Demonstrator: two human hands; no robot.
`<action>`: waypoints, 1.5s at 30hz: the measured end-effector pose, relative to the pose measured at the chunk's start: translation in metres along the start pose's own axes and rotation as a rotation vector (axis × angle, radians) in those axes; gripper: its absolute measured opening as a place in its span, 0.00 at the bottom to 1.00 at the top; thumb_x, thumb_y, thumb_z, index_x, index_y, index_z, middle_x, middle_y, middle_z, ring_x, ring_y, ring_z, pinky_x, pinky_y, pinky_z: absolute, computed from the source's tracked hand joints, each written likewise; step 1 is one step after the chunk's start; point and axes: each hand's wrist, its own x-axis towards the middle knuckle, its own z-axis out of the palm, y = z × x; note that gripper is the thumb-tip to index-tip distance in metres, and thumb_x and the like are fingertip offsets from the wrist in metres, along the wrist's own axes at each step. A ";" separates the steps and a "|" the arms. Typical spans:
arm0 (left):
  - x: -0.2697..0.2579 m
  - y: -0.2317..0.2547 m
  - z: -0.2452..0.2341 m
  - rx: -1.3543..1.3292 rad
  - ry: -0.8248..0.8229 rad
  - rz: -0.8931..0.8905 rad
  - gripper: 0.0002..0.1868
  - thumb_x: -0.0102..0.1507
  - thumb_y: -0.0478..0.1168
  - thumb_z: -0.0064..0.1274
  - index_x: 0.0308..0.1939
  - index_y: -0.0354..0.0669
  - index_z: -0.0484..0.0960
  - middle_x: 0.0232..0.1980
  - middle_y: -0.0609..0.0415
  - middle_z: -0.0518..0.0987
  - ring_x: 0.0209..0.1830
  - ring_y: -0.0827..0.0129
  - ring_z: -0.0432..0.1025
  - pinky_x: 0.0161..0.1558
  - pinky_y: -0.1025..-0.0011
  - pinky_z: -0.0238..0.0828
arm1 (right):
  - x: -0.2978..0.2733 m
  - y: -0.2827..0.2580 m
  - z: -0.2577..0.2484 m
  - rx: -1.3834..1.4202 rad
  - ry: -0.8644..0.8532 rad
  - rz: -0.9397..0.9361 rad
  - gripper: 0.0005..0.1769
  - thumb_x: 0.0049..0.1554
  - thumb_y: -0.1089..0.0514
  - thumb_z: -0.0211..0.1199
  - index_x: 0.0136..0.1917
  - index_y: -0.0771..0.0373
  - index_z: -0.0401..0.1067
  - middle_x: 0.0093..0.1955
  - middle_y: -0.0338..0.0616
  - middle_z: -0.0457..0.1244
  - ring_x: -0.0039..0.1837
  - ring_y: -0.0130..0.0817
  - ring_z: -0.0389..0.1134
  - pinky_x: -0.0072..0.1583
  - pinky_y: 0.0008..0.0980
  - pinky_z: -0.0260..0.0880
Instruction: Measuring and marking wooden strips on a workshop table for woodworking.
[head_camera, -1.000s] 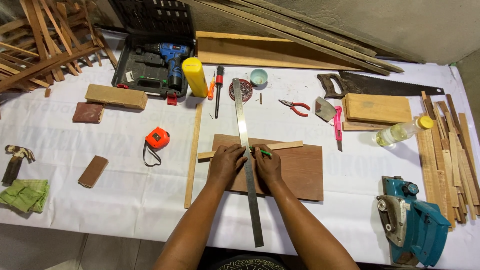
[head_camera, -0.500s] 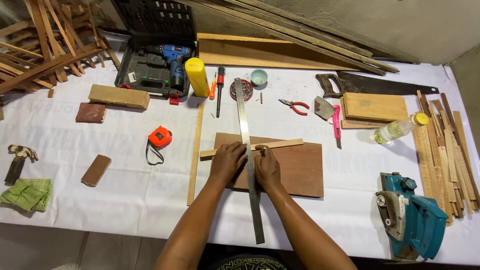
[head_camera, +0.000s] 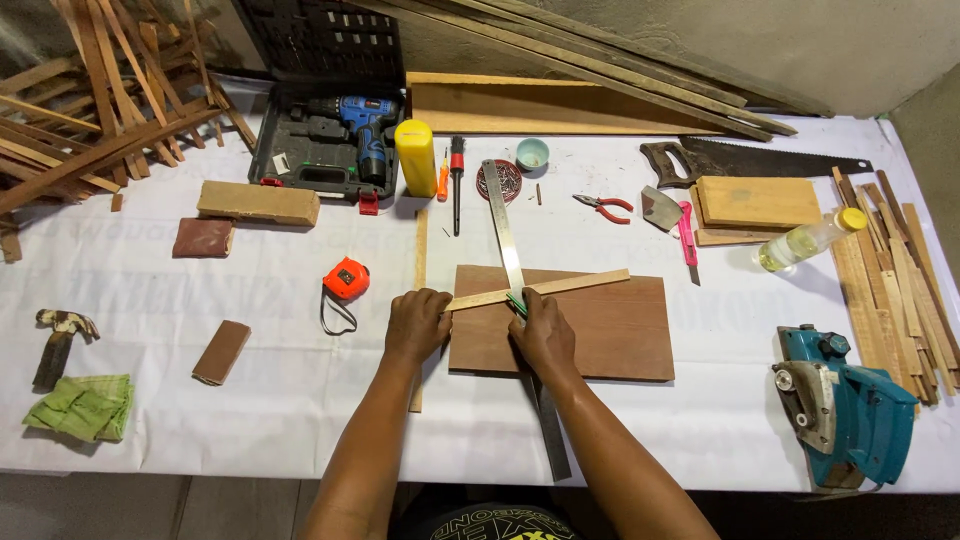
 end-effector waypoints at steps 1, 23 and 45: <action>0.002 0.001 -0.001 -0.003 0.000 0.008 0.14 0.58 0.41 0.60 0.48 0.50 0.83 0.45 0.58 0.81 0.48 0.61 0.74 0.55 0.57 0.64 | -0.002 0.000 0.005 -0.002 0.007 0.005 0.32 0.53 0.53 0.67 0.70 0.58 0.66 0.52 0.53 0.63 0.51 0.50 0.71 0.47 0.48 0.74; 0.011 0.047 0.019 -0.052 0.084 0.023 0.26 0.61 0.47 0.61 0.63 0.51 0.77 0.56 0.52 0.77 0.58 0.58 0.69 0.60 0.56 0.61 | -0.035 -0.005 0.016 0.216 0.178 -0.167 0.33 0.48 0.58 0.70 0.67 0.60 0.68 0.49 0.48 0.62 0.40 0.44 0.70 0.41 0.41 0.73; 0.013 0.065 0.013 0.083 -0.127 -0.041 0.27 0.64 0.53 0.56 0.65 0.53 0.78 0.66 0.62 0.73 0.63 0.60 0.64 0.63 0.59 0.58 | -0.030 -0.017 0.005 0.107 -0.085 -0.190 0.38 0.47 0.55 0.69 0.70 0.67 0.65 0.47 0.54 0.67 0.46 0.48 0.71 0.44 0.45 0.74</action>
